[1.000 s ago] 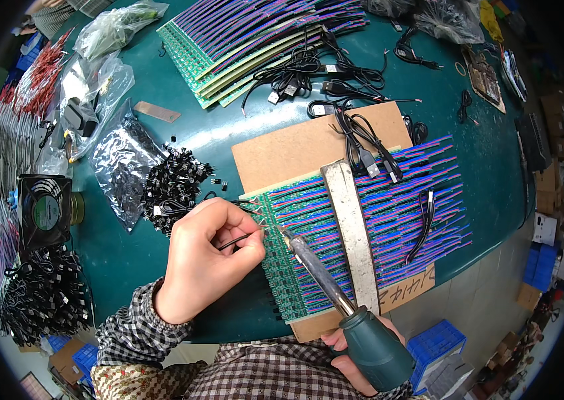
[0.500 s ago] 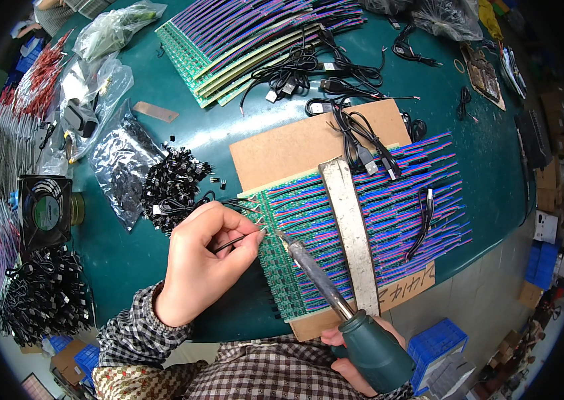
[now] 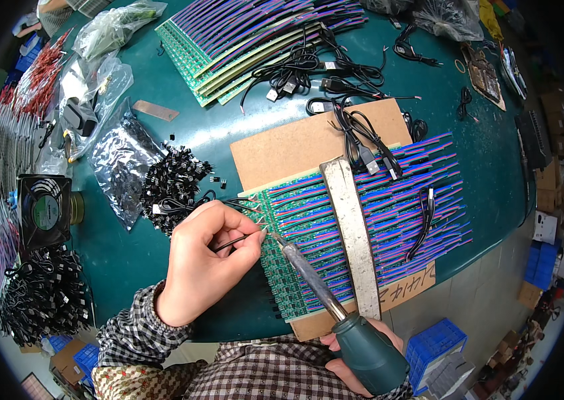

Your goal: The person solders wires from bundled cables onto circuit boards using a soldering gun, positioning each wire onto the board contacts by hand and applying heat to secure the connections.

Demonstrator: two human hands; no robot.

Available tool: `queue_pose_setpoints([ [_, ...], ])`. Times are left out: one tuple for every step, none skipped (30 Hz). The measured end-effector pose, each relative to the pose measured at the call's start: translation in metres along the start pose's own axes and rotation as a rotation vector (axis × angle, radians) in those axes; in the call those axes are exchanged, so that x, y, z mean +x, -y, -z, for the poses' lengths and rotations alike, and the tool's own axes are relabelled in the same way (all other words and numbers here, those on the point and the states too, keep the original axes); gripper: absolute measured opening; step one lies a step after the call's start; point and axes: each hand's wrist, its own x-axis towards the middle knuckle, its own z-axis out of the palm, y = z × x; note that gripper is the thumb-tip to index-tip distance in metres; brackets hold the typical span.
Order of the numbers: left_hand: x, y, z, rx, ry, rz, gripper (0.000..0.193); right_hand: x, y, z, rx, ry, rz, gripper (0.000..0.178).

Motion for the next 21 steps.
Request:
queue_pose_setpoints([
  [0.000,0.000,0.000,-0.001,0.001,0.000,0.010,-0.001,-0.001,0.000,0.008,-0.020,0.012,0.047],
  [0.000,0.000,-0.001,-0.011,0.003,0.006,0.010,-0.001,-0.001,0.000,0.008,-0.021,0.011,0.047],
  [0.000,0.001,-0.001,-0.018,0.003,0.013,0.010,0.000,-0.001,0.000,0.004,-0.011,0.005,0.047],
  [0.000,0.001,-0.001,-0.017,0.003,0.013,0.010,0.000,-0.001,0.001,0.001,0.000,-0.001,0.046],
  [0.000,0.001,-0.001,-0.017,0.005,0.014,0.010,0.000,-0.001,0.000,0.002,0.001,-0.001,0.046],
  [-0.001,0.001,0.000,-0.018,0.007,0.014,0.010,0.000,-0.002,0.000,0.008,-0.003,-0.012,0.046],
  [-0.001,0.001,0.000,-0.018,0.007,0.014,0.010,-0.001,-0.002,0.000,0.014,-0.007,-0.023,0.045],
  [-0.001,0.001,0.000,-0.018,0.002,0.017,0.010,-0.004,-0.010,0.002,0.014,-0.007,-0.023,0.045],
  [-0.001,0.001,0.000,-0.018,-0.002,0.019,0.010,-0.008,-0.020,0.005,0.039,-0.008,-0.030,0.044],
  [-0.002,0.001,0.000,-0.019,-0.002,0.018,0.010,-0.010,-0.025,0.006,0.063,-0.009,-0.036,0.044],
  [-0.002,0.000,0.001,-0.006,-0.002,0.010,0.010,-0.013,-0.024,0.004,0.063,-0.009,-0.036,0.044],
  [-0.001,0.001,0.001,0.009,-0.002,0.004,0.010,-0.009,-0.013,-0.005,0.117,-0.063,-0.013,0.044],
  [-0.001,0.001,0.000,0.011,-0.001,0.006,0.010,-0.007,-0.008,-0.010,0.171,-0.117,0.010,0.044],
  [-0.001,0.002,0.000,0.010,0.000,0.011,0.010,-0.007,-0.010,-0.008,0.174,-0.117,0.008,0.044],
  [-0.001,0.001,0.000,0.008,-0.001,0.015,0.010,-0.008,-0.013,-0.005,0.171,-0.096,0.019,0.044],
  [0.000,0.000,0.001,0.011,-0.001,0.015,0.010,-0.009,-0.017,-0.003,0.168,-0.076,0.030,0.045],
  [0.000,-0.001,0.001,0.029,0.004,0.019,0.011,-0.011,-0.021,-0.001,0.172,-0.076,0.030,0.045],
  [0.000,-0.001,0.002,0.040,0.010,0.017,0.012,-0.015,-0.025,0.000,0.194,-0.085,0.014,0.046],
  [0.000,-0.002,0.002,0.036,0.012,0.012,0.012,-0.018,-0.027,0.002,0.218,-0.097,-0.002,0.047],
  [0.001,-0.004,0.002,0.021,0.015,0.021,0.011,-0.018,-0.026,0.005,0.215,-0.104,0.003,0.047],
  [0.001,-0.006,0.001,0.011,0.022,0.028,0.011,-0.018,-0.026,0.011,0.161,-0.063,0.026,0.049],
])
